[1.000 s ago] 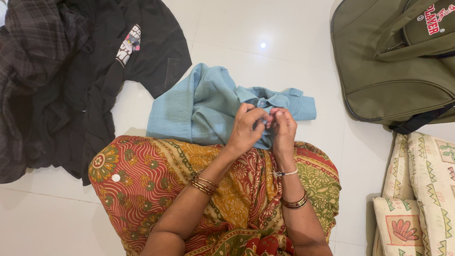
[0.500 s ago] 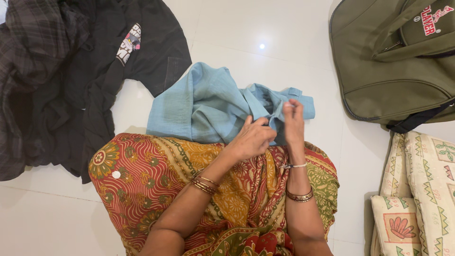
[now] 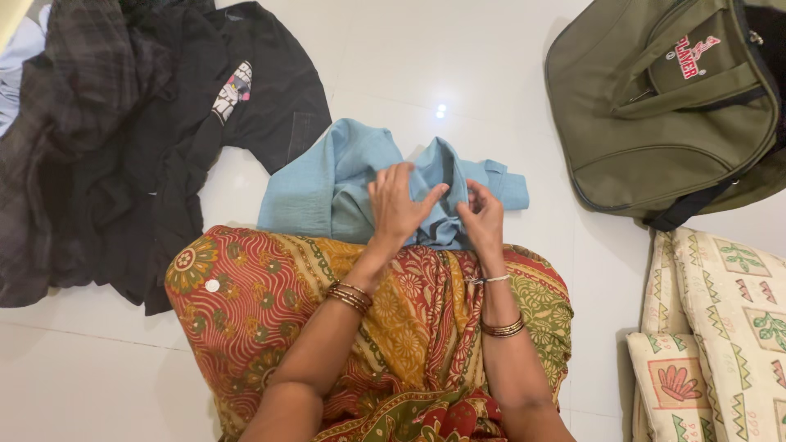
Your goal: The person buttons a light blue shirt by hand while sitting on the floor, working through the front buttons from the collar downward.
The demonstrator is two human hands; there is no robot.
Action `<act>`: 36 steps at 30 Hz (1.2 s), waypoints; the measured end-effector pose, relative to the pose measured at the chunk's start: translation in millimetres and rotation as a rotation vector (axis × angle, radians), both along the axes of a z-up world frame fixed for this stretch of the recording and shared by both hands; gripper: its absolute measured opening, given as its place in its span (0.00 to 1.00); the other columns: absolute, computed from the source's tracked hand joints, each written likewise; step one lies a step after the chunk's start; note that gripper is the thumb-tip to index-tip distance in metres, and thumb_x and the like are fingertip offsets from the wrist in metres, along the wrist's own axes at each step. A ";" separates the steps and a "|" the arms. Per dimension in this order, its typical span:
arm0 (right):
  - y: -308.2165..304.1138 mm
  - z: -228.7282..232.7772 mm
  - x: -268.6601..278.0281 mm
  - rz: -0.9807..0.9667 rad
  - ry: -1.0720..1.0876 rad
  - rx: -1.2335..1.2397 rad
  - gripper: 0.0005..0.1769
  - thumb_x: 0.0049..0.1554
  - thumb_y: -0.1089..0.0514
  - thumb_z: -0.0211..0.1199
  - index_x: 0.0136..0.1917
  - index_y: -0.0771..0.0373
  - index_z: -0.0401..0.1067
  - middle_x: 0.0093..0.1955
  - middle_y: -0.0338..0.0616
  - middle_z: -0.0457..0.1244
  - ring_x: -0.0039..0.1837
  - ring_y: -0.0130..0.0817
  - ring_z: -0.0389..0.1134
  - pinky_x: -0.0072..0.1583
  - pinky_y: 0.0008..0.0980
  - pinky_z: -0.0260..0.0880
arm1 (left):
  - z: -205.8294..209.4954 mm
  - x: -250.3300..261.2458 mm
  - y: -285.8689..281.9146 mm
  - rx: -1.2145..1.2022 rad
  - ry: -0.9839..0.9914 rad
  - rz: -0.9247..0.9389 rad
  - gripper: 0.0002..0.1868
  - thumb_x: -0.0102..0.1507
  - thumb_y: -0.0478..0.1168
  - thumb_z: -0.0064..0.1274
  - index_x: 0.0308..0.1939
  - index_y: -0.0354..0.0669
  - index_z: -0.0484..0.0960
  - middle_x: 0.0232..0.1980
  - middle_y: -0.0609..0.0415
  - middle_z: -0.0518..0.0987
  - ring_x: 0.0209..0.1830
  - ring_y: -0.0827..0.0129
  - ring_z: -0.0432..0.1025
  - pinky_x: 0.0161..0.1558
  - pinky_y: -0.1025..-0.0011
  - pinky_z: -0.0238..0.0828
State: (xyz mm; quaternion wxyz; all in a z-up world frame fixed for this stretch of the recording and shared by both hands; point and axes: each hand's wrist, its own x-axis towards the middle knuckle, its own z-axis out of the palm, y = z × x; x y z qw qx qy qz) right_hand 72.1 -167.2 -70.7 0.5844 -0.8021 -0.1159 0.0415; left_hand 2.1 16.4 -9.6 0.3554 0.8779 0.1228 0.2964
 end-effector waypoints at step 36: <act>-8.3 161.2 -110.7 0.348 -0.241 0.271 0.19 0.63 0.61 0.60 0.66 0.68 0.67 0.64 0.48 0.63 0.65 0.34 0.65 0.66 0.35 0.67 | 341.1 -117.4 42.4 0.377 -0.880 -0.140 0.13 0.66 0.37 0.59 0.45 0.37 0.70 0.35 0.43 0.74 0.35 0.46 0.71 0.38 0.53 0.64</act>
